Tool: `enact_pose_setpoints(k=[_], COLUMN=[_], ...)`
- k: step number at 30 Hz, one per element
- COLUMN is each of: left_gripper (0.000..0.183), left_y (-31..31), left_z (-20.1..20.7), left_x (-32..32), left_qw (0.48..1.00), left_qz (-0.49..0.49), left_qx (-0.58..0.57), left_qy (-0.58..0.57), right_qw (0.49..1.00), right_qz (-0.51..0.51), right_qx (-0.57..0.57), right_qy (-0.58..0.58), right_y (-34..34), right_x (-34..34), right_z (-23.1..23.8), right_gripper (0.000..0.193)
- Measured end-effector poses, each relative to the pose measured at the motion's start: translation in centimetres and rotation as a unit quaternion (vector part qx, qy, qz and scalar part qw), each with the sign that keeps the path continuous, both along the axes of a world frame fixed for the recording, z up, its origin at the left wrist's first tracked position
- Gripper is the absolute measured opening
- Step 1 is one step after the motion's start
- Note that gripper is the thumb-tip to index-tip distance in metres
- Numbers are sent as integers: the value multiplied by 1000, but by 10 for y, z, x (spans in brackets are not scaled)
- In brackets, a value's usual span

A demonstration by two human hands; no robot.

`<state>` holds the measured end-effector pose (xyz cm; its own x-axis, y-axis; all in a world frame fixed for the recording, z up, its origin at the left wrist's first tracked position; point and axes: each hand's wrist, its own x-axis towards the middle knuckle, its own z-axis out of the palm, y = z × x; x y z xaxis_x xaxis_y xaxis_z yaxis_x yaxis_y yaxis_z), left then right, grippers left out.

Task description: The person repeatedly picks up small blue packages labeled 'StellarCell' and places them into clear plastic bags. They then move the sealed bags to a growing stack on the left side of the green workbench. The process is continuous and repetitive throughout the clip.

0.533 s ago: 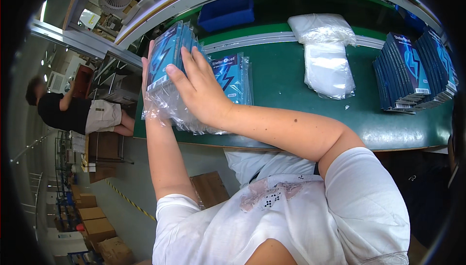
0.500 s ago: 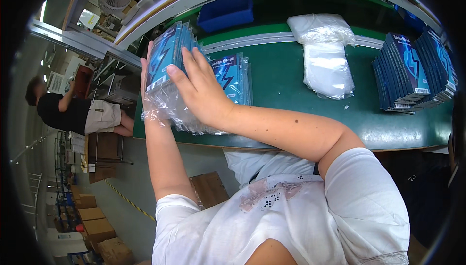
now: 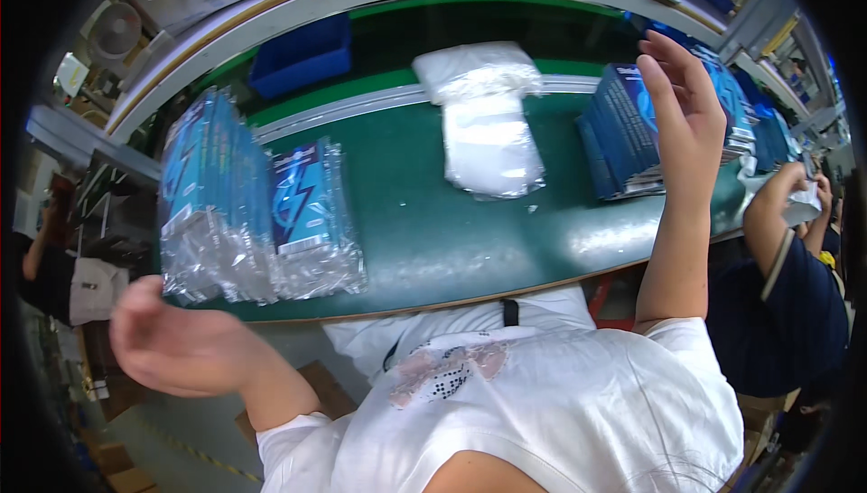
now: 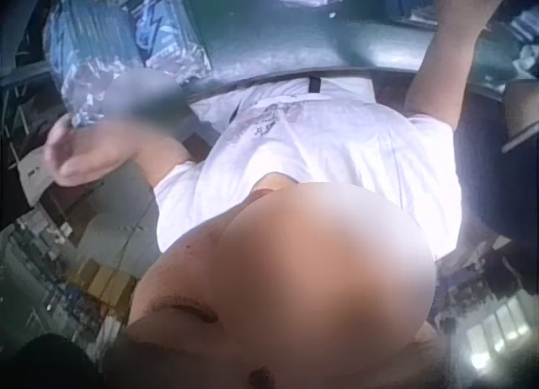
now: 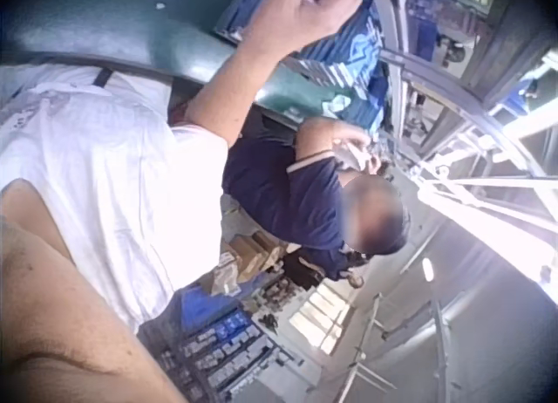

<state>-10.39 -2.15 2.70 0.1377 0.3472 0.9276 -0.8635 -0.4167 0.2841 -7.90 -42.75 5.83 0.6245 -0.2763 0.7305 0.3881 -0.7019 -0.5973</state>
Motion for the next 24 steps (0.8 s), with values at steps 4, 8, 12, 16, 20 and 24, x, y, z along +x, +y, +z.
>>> enact_pose_setpoints(k=[4,8,12,16,20,24], left_gripper=[19,26,29,23,19,17], left_y=[-122,-158,-166,-171,-179,-180], left_z=[-37,-94,-101,-100,-88,-97], left_x=[20,64,83,80,68,76], left_qw=[879,798,745,799,839,850], left_qz=[-181,-104,-69,-117,-176,-193], left_qx=[384,537,590,502,391,364], left_qy=[214,252,304,309,336,327], right_qw=[925,887,914,984,781,625], right_qz=[-189,-226,-157,-15,362,414], right_qx=[-249,-336,-251,-109,440,585], right_qy=[215,222,278,140,256,308], right_y=[-64,-54,-45,-23,-21,-1], right_x=[12,8,-6,-29,-39,-45], right_z=[-27,-50,-21,-17,-59,-119], right_gripper=[61,63,57,66,66,56])
